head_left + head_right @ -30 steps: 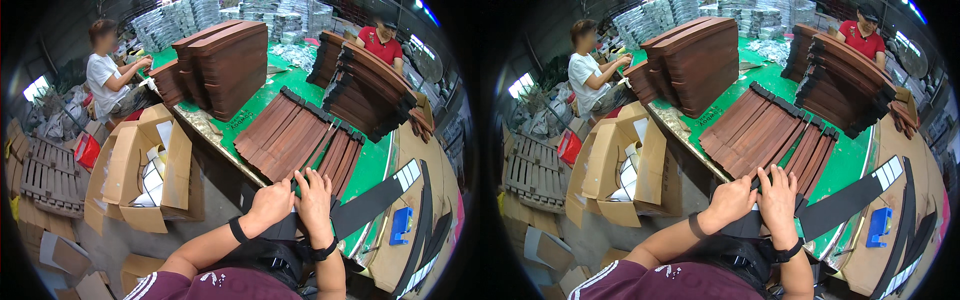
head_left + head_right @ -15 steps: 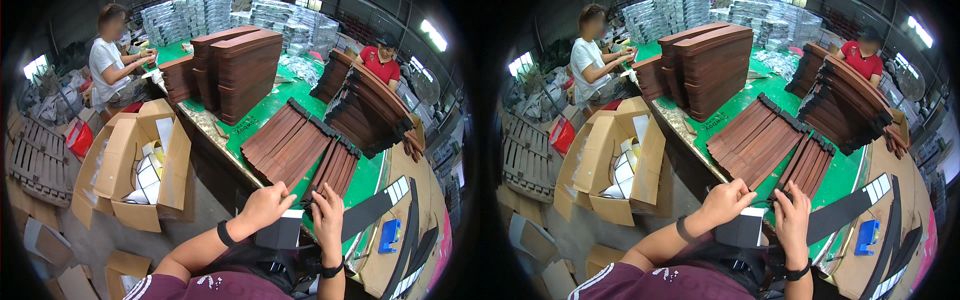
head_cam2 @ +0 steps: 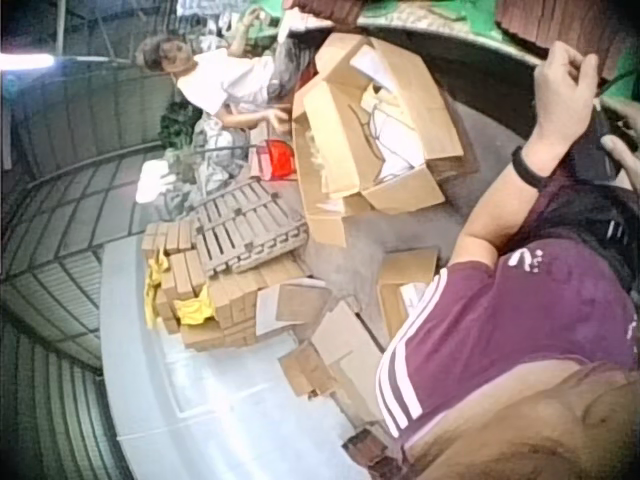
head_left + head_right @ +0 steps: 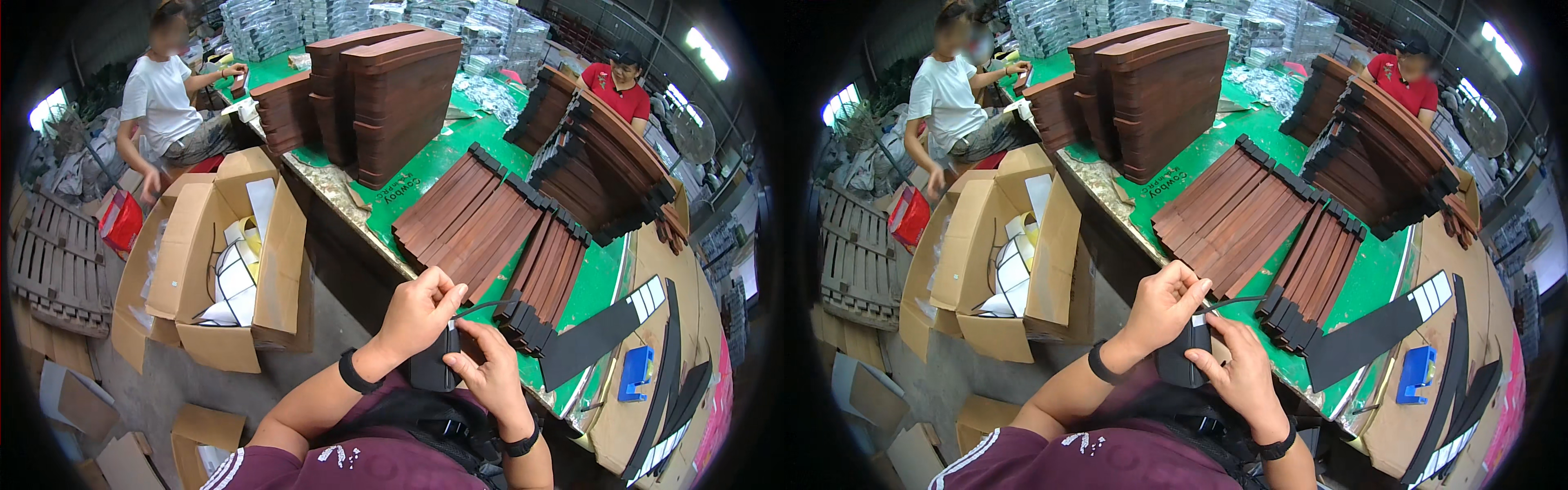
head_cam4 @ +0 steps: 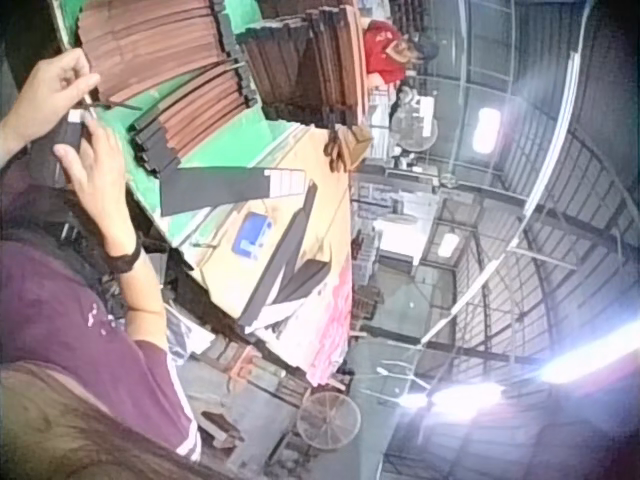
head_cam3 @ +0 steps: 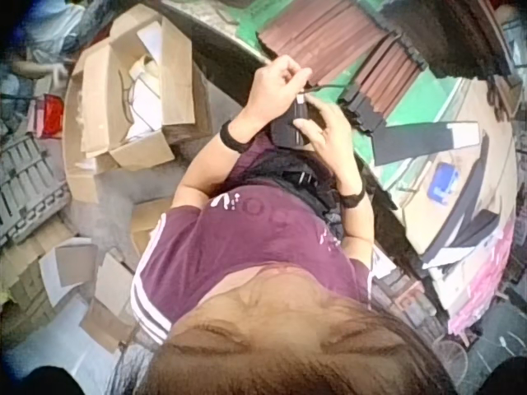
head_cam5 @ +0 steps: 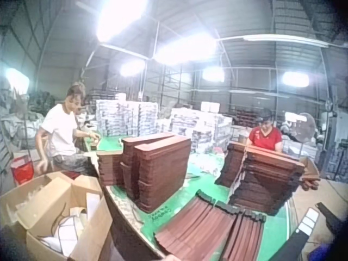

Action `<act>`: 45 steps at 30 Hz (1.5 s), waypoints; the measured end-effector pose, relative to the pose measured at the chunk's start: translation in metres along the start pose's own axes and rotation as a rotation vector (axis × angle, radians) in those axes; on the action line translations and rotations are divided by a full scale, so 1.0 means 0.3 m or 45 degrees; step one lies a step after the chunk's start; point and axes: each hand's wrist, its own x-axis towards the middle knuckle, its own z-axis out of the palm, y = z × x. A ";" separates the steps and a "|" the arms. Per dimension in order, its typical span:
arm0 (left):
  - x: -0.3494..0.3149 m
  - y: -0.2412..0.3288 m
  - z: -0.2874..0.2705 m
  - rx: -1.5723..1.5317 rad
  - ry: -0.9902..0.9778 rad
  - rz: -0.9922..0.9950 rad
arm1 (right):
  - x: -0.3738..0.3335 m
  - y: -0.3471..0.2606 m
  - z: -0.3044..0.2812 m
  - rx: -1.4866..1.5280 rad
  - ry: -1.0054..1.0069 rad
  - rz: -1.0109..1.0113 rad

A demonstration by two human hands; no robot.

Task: The person assembles wooden slats by attaching black plastic end caps to each piece. They pick up a slat, slide a cap onto one end, then repeat on the other end, stacking the finished pieces on the table. The process is repeated for multiple slats throughout the clip.

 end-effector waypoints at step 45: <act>-0.054 -0.092 0.047 0.561 -0.172 0.217 | 0.214 0.188 -0.107 -0.515 0.256 -0.092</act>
